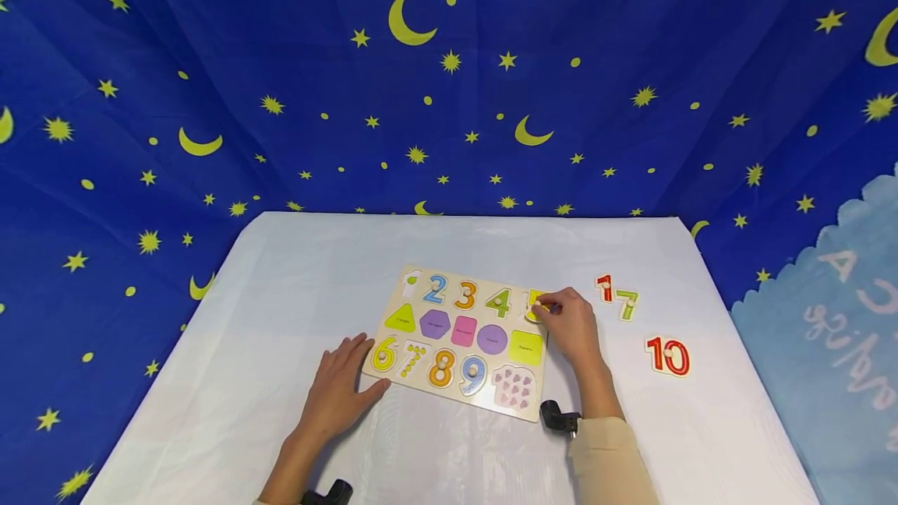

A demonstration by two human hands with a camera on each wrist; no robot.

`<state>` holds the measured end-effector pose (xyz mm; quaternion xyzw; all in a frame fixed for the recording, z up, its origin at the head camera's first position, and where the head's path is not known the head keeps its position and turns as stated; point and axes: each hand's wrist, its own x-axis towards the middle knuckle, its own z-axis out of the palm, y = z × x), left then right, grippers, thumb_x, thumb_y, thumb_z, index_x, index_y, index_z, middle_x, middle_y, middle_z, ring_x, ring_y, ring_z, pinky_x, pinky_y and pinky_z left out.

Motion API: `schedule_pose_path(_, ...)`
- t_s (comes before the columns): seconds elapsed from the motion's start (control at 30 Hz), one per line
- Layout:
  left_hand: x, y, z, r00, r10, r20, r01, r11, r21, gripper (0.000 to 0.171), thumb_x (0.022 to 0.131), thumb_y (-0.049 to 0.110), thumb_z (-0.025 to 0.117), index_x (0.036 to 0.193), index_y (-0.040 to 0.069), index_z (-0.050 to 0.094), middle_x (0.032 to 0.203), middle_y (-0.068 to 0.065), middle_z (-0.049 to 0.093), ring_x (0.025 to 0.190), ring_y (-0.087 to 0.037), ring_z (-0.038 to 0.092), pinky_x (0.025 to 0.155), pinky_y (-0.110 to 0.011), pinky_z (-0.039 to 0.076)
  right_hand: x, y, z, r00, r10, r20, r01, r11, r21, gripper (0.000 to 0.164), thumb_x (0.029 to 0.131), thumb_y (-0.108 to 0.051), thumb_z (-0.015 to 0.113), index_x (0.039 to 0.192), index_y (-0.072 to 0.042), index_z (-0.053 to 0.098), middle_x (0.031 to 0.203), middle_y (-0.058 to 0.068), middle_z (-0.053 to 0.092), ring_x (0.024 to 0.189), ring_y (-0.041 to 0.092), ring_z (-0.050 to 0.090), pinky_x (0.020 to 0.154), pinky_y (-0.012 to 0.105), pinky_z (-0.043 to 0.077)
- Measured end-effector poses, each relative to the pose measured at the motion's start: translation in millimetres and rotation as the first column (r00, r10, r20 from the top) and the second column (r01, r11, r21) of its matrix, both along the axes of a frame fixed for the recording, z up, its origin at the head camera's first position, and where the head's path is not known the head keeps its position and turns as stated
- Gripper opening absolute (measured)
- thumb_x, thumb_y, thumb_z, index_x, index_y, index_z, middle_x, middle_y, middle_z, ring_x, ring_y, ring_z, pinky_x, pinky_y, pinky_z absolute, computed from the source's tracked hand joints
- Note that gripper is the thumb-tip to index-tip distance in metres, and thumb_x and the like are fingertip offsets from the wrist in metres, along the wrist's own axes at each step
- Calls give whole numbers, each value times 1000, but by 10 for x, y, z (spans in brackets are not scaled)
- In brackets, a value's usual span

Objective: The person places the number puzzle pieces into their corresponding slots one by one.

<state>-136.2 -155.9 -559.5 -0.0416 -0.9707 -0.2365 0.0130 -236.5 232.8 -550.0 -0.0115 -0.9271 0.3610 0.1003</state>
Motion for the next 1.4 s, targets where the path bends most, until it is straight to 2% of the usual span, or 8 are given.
schedule_pose_path(0.37,11,10,21,1000,1,-8,-1,1000,-3,77,80,51,71,142,11,46,151,-7,36,142,-30,22,116,-50,5,-14,-36,-57,1000,21,18,-21,1000,-11,25,84,-22,74,101,-5,72,92,6,60,78,20,52,66,33,43)
schedule_pose_path(0.9,-4,6,-13,1000,5,-29,-5,1000,-7,76,80,50,71,141,12,47,150,-7,38,141,-31,24,115,-52,8,0,-52,-43,999,33,41,-33,999,9,30,83,-23,74,106,-4,71,88,5,59,77,21,51,67,34,41)
schedule_pose_path(1.07,5,6,11,1000,5,-19,-5,1000,-10,76,80,50,71,141,11,47,150,-7,37,141,-31,23,116,-51,7,15,15,-35,999,17,29,-17,1000,-4,37,83,-28,76,110,-4,68,87,4,57,77,20,50,66,33,41)
schedule_pose_path(1.4,-7,-14,5,1000,2,-4,-2,1000,-18,77,81,52,69,142,12,46,151,-6,36,142,-30,22,116,-51,8,182,305,-65,1000,-15,-2,15,999,34,31,84,-30,75,105,-7,69,83,1,58,72,18,49,61,31,40)
